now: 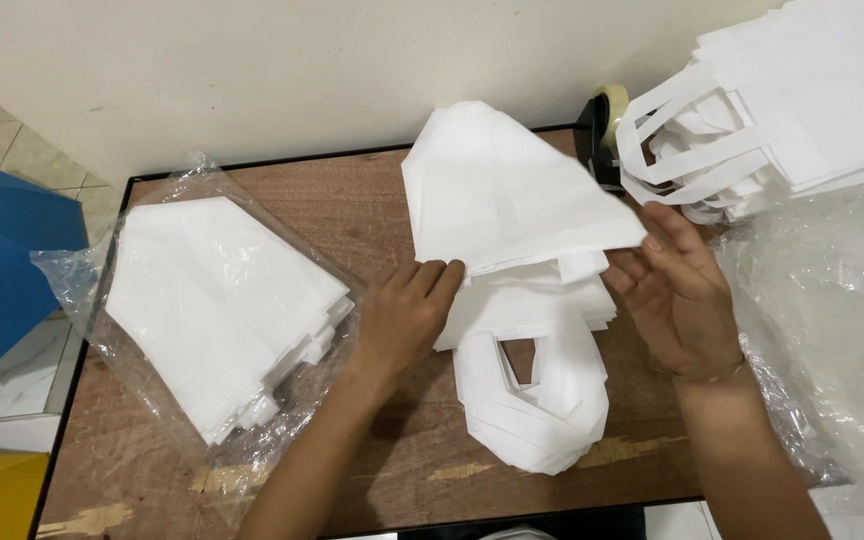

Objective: Folding white non-woven bags and inserting them into clear plastic packaging sleeves.

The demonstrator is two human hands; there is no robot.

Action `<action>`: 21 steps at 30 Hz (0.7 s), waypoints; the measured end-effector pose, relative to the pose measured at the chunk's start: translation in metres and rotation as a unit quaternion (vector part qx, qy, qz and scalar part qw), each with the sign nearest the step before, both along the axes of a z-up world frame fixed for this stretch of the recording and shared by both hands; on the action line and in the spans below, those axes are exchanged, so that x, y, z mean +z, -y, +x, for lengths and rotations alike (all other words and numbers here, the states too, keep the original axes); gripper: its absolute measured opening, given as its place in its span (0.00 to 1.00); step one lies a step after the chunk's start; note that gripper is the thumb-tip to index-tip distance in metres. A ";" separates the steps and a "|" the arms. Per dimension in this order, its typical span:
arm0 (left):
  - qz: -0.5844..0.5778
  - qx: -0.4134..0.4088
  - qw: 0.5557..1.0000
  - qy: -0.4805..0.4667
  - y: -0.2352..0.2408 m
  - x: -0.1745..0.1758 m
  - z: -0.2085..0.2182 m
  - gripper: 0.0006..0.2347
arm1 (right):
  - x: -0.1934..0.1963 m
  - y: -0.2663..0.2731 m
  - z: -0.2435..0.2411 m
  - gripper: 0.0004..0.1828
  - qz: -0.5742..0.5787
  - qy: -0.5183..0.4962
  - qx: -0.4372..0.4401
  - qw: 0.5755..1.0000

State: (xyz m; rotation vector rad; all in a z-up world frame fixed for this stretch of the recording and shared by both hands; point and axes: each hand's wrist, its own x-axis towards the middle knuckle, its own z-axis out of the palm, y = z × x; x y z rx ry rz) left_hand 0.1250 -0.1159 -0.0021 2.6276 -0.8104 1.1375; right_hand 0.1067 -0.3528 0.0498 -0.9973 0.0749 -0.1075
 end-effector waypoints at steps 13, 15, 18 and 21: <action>0.015 -0.069 0.981 0.181 0.057 0.024 -0.041 0.05 | -0.033 -0.025 -0.031 0.31 0.248 -0.146 0.147 0.946; 0.009 -0.094 0.978 0.184 0.063 0.022 -0.046 0.02 | -0.016 -0.039 -0.031 0.24 0.216 -0.179 0.072 0.957; 0.006 -0.122 0.974 0.190 0.068 0.019 -0.054 0.03 | -0.009 -0.055 -0.030 0.16 0.140 -0.252 -0.063 0.956; 0.009 -0.135 0.976 0.169 0.065 0.018 -0.058 0.02 | -0.023 -0.052 -0.029 0.12 0.093 -0.302 -0.107 0.943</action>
